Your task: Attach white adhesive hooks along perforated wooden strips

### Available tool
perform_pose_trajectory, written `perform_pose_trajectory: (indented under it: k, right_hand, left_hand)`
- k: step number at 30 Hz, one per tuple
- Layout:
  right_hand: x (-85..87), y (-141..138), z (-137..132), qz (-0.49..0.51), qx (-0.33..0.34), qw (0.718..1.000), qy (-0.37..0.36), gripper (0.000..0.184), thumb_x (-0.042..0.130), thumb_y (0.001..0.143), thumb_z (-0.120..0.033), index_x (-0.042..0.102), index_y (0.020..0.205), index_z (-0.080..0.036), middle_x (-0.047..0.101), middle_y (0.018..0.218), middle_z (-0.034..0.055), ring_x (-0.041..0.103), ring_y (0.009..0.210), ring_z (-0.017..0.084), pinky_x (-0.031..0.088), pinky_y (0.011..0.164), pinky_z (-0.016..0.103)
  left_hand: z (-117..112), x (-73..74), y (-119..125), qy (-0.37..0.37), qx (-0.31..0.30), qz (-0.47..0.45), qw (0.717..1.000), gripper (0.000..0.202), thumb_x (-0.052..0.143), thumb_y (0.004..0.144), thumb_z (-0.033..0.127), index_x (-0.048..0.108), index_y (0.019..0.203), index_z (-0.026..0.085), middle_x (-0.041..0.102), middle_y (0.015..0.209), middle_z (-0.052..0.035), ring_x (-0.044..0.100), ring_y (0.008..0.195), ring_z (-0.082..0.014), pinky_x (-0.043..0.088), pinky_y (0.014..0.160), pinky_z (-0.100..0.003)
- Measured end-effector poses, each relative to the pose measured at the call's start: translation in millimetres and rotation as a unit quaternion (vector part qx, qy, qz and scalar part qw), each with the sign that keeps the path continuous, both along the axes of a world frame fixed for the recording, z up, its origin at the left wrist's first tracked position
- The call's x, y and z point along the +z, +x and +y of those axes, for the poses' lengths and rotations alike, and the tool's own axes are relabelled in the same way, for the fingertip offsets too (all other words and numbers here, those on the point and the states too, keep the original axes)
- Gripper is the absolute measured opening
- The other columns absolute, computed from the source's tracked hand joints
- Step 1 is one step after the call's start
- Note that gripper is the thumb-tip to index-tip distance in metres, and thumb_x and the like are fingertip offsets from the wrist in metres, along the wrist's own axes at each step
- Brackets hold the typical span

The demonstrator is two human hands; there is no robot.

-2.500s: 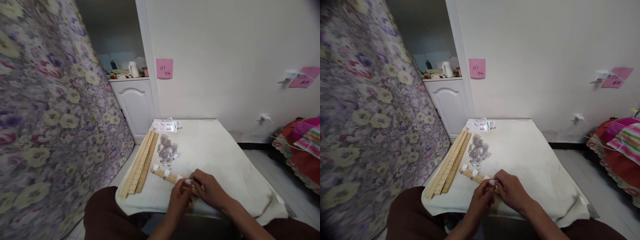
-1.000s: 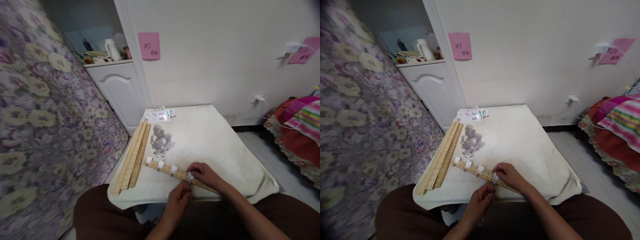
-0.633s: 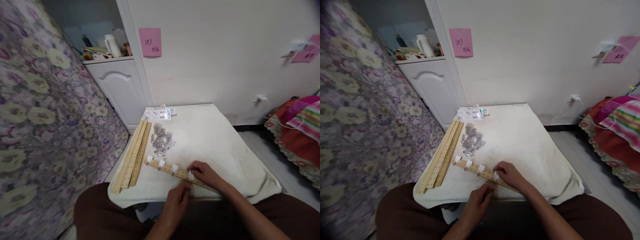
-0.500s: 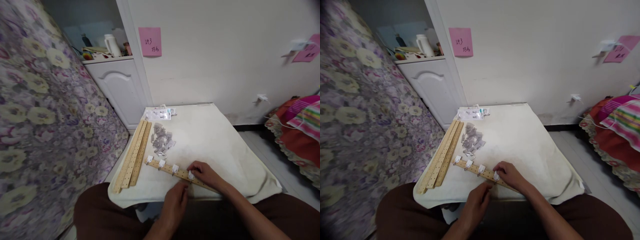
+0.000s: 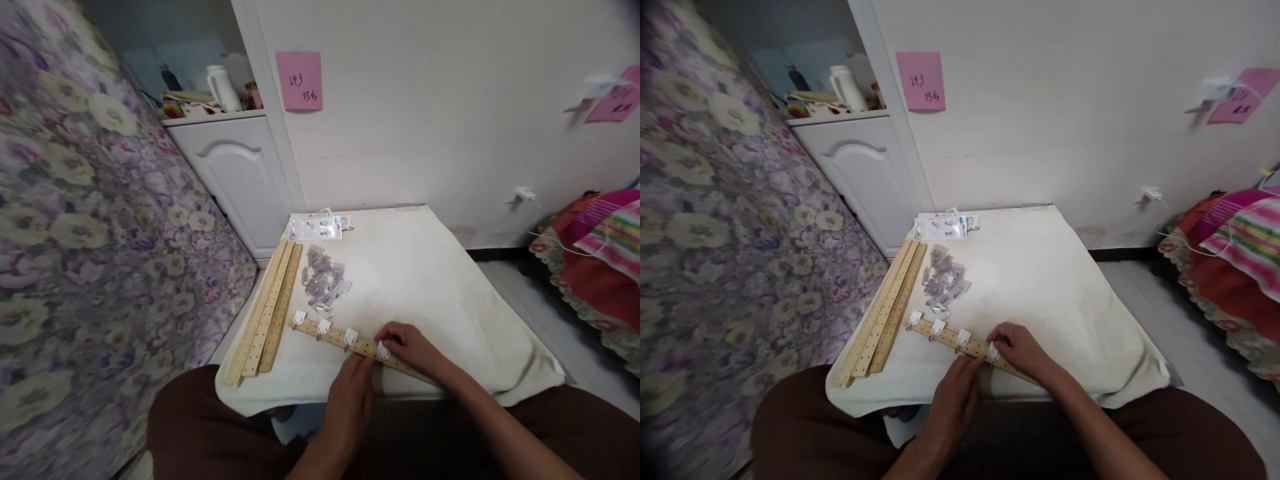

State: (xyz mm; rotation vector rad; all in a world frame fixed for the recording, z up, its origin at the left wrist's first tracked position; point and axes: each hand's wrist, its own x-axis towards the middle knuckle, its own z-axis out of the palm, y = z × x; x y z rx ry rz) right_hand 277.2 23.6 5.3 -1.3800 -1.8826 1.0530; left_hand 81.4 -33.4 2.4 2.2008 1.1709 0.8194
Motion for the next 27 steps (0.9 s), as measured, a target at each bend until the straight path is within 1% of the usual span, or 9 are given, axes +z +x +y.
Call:
perform_pose_trajectory:
  k: [6, 13, 16, 19, 22, 27]
  right_hand:
    - [-2.3, 1.3, 2.2, 0.009, 0.004, 1.000, -0.004, 0.022, 0.050, 0.076, -0.017, 0.069, 0.087, -0.017, 0.069, 0.084, 0.0042, 0.062, 0.081, 0.020, 0.046, 0.074, 0.029]
    - [-1.2, 0.8, 1.8, 0.016, 0.010, 1.000, 0.002, 0.022, 0.049, 0.076, -0.016, 0.068, 0.087, -0.017, 0.069, 0.086, 0.0047, 0.062, 0.082, 0.020, 0.046, 0.074, 0.030]
    - [-1.7, 0.9, 1.7, 0.018, 0.007, 1.000, 0.002, 0.022, 0.049, 0.076, -0.016, 0.068, 0.088, -0.017, 0.069, 0.086, 0.0048, 0.062, 0.083, 0.020, 0.047, 0.075, 0.031]
    - [-2.8, 0.9, 2.5, 0.018, 0.005, 1.000, -0.002, 0.022, 0.049, 0.076, -0.015, 0.068, 0.088, -0.018, 0.069, 0.087, 0.0047, 0.062, 0.082, 0.020, 0.047, 0.075, 0.031]
    - [-3.8, 0.5, 3.5, 0.014, 0.007, 1.000, 0.005, 0.023, 0.049, 0.076, -0.015, 0.068, 0.088, -0.018, 0.069, 0.087, 0.0048, 0.062, 0.083, 0.020, 0.047, 0.076, 0.031]
    - [-4.9, 0.1, 3.9, 0.014, 0.006, 1.000, 0.006, 0.023, 0.049, 0.076, -0.016, 0.069, 0.088, -0.017, 0.069, 0.087, 0.0053, 0.062, 0.083, 0.020, 0.047, 0.077, 0.032]
  left_hand:
    - [1.4, 2.8, 3.1, -0.005, -0.008, 0.005, 1.000, 0.048, 0.040, 0.080, 0.006, 0.049, 0.124, 0.022, 0.057, 0.109, -0.0097, 0.052, 0.103, -0.0218, 0.048, 0.086, -0.037]
    - [1.9, -4.0, 1.2, -0.010, -0.008, 0.018, 1.000, 0.046, 0.038, 0.082, 0.007, 0.050, 0.124, 0.021, 0.056, 0.107, -0.0099, 0.053, 0.098, -0.0214, 0.048, 0.084, -0.037]
    - [2.4, -6.1, 0.5, -0.003, -0.014, 0.011, 1.000, 0.047, 0.037, 0.083, 0.007, 0.048, 0.126, 0.023, 0.056, 0.108, -0.0090, 0.052, 0.098, -0.0209, 0.047, 0.085, -0.037]
    - [2.7, -5.2, 0.8, -0.006, -0.016, 0.005, 1.000, 0.050, 0.037, 0.081, 0.006, 0.048, 0.126, 0.024, 0.056, 0.109, -0.0085, 0.052, 0.099, -0.0202, 0.047, 0.086, -0.036]
    - [2.8, -3.1, 1.5, -0.019, -0.010, 0.009, 1.000, 0.046, 0.038, 0.083, 0.008, 0.050, 0.124, 0.024, 0.056, 0.108, -0.0086, 0.052, 0.099, -0.0205, 0.047, 0.085, -0.035]
    - [3.0, -4.0, 1.0, -0.019, -0.013, 0.028, 0.999, 0.047, 0.036, 0.082, 0.006, 0.050, 0.124, 0.022, 0.055, 0.108, -0.0096, 0.052, 0.099, -0.0213, 0.046, 0.085, -0.037]
